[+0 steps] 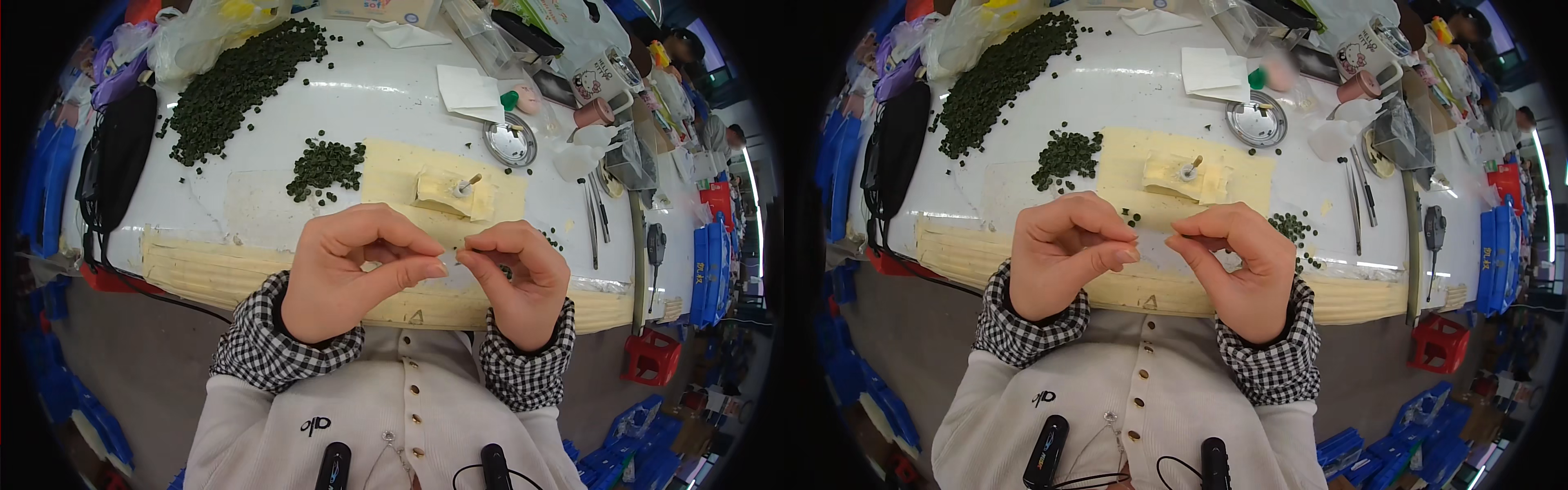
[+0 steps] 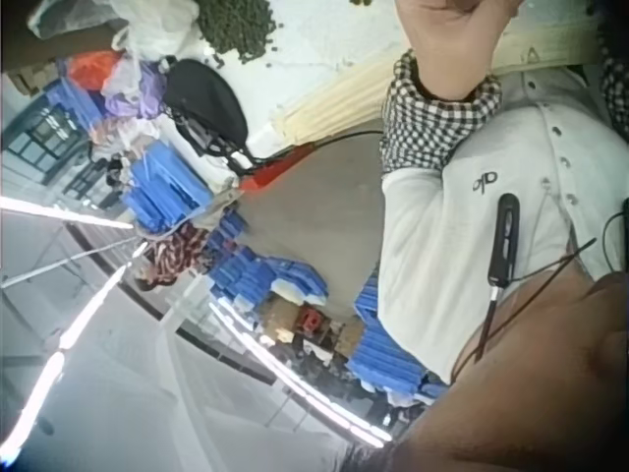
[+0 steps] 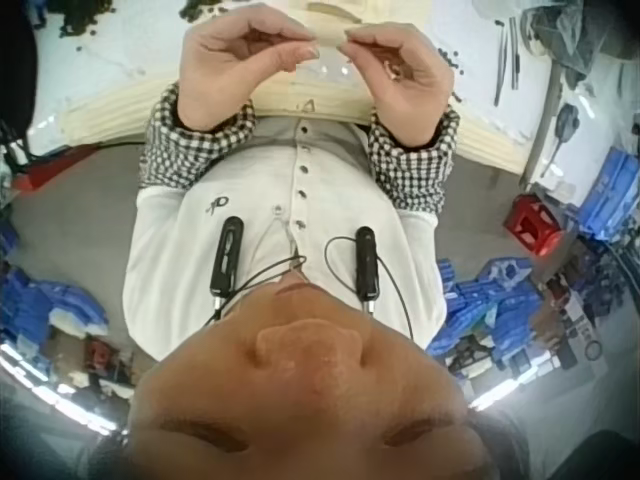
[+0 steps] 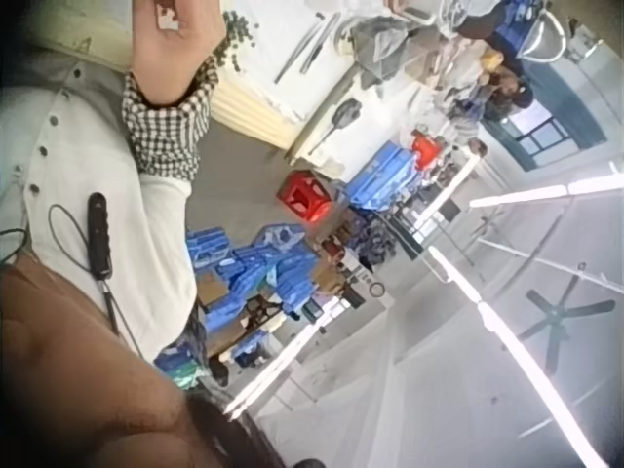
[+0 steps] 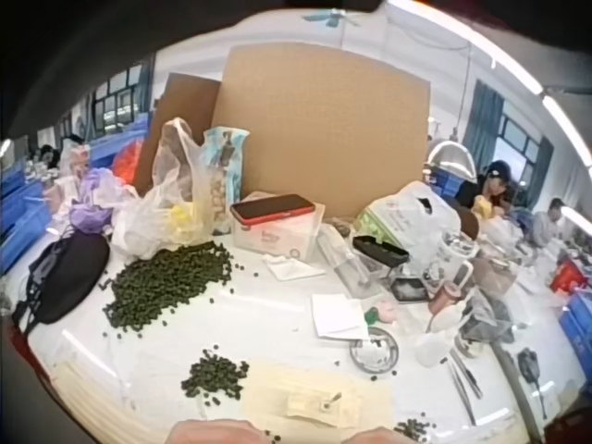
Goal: Manually inspecting and handling small green electronic components at a factory workbench.
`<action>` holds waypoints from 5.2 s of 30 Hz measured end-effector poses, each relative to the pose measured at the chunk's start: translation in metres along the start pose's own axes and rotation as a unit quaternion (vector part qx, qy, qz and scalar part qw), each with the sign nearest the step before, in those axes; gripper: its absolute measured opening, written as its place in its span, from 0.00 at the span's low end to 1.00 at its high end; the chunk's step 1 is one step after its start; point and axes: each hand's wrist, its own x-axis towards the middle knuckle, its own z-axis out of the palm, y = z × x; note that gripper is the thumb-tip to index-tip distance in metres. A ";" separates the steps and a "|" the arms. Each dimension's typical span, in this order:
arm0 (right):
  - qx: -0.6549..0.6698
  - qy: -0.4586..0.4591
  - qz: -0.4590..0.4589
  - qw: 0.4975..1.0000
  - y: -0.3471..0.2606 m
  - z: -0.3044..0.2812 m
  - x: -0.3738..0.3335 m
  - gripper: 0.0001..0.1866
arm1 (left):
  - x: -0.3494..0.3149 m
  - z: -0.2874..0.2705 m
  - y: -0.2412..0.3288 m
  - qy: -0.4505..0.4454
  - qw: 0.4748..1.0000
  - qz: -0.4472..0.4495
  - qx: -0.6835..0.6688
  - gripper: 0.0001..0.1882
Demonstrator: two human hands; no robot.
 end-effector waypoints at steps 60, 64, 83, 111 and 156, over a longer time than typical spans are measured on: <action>0.058 -0.079 -0.054 0.994 0.012 0.011 0.008 0.16 | 0.006 0.006 -0.029 0.108 0.992 0.065 -0.006 0.09; 0.043 -0.078 -0.061 0.994 0.011 0.010 0.007 0.16 | 0.006 0.010 -0.021 0.133 0.987 -0.007 -0.093 0.09; -0.004 -0.069 -0.088 0.994 0.010 0.007 0.010 0.16 | 0.009 0.006 -0.024 0.117 0.976 0.110 0.144 0.10; -0.224 0.053 -0.111 0.967 0.015 -0.010 0.049 0.04 | 0.009 0.008 -0.027 0.141 0.983 0.084 0.087 0.08; -0.278 0.071 -0.182 0.941 0.015 -0.001 0.051 0.06 | 0.010 0.007 -0.025 0.116 0.983 0.089 0.109 0.08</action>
